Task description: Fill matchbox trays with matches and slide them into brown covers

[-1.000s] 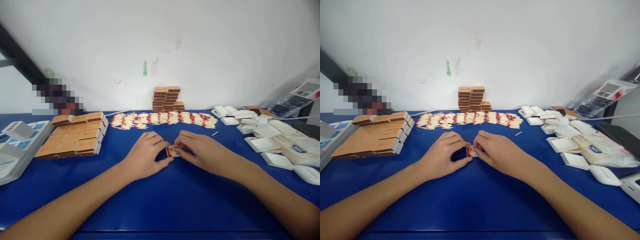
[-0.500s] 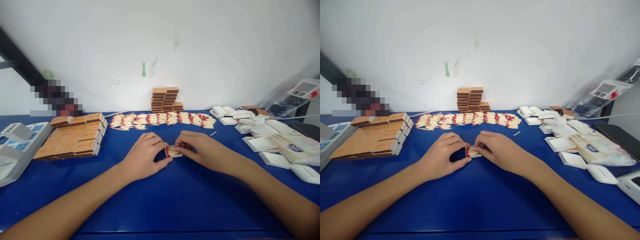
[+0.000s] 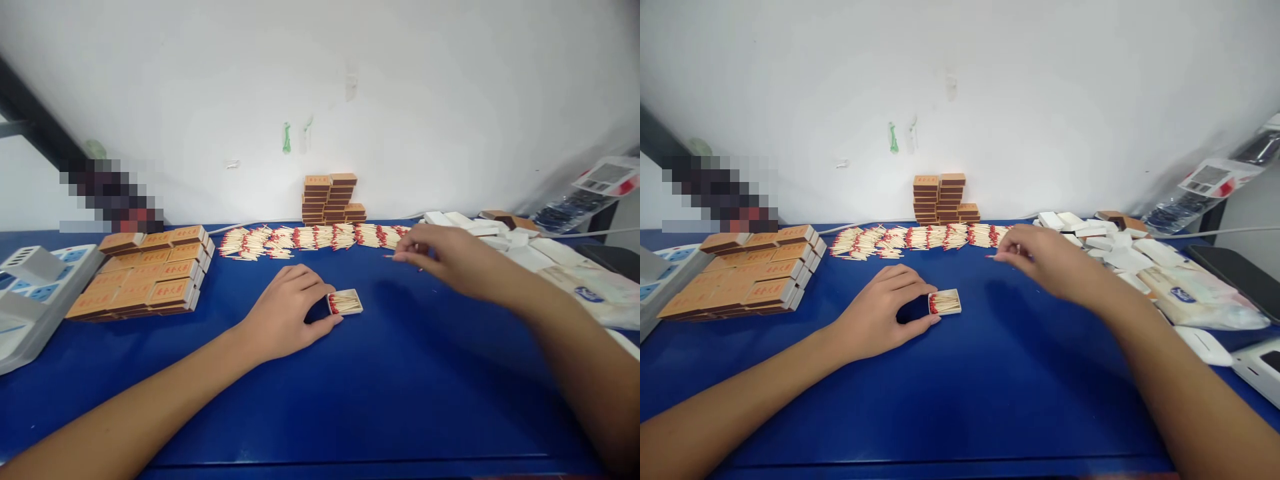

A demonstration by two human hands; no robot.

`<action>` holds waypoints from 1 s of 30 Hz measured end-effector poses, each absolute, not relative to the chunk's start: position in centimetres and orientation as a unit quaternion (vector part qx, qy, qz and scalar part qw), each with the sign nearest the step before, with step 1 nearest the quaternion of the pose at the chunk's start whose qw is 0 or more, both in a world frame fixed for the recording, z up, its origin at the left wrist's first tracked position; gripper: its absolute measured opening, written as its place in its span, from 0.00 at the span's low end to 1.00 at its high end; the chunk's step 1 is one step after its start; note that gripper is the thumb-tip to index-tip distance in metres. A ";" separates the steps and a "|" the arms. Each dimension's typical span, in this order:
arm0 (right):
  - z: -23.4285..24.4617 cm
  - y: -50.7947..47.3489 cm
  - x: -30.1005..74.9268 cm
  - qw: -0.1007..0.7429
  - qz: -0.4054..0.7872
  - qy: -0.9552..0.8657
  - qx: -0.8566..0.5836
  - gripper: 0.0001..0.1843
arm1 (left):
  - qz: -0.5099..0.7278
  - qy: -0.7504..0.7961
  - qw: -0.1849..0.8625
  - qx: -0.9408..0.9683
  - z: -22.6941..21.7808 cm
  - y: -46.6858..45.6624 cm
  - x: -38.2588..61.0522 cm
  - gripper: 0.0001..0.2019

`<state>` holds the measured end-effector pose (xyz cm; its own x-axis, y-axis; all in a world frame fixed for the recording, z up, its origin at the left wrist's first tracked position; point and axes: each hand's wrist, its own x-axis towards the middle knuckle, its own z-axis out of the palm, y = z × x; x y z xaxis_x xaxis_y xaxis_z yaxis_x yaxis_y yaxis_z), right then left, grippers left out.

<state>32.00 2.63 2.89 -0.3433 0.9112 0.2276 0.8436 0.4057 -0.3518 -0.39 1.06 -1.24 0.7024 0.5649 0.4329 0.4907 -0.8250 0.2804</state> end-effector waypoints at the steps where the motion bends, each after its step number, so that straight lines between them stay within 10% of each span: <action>1: 3.1 3.2 33.5 0.175 0.073 -0.802 -0.567 0.19 | 0.259 0.288 0.073 0.919 -1.2 1.1 -0.4 0.15; 7: 3.2 4.8 38.4 0.053 0.133 -0.764 -0.629 0.20 | 0.262 0.286 0.077 0.918 -1.2 1.1 -0.6 0.15; 30: 2.7 4.7 38.2 0.057 0.182 -0.769 -0.610 0.13 | 0.259 0.285 0.089 0.918 -1.1 1.1 -0.8 0.15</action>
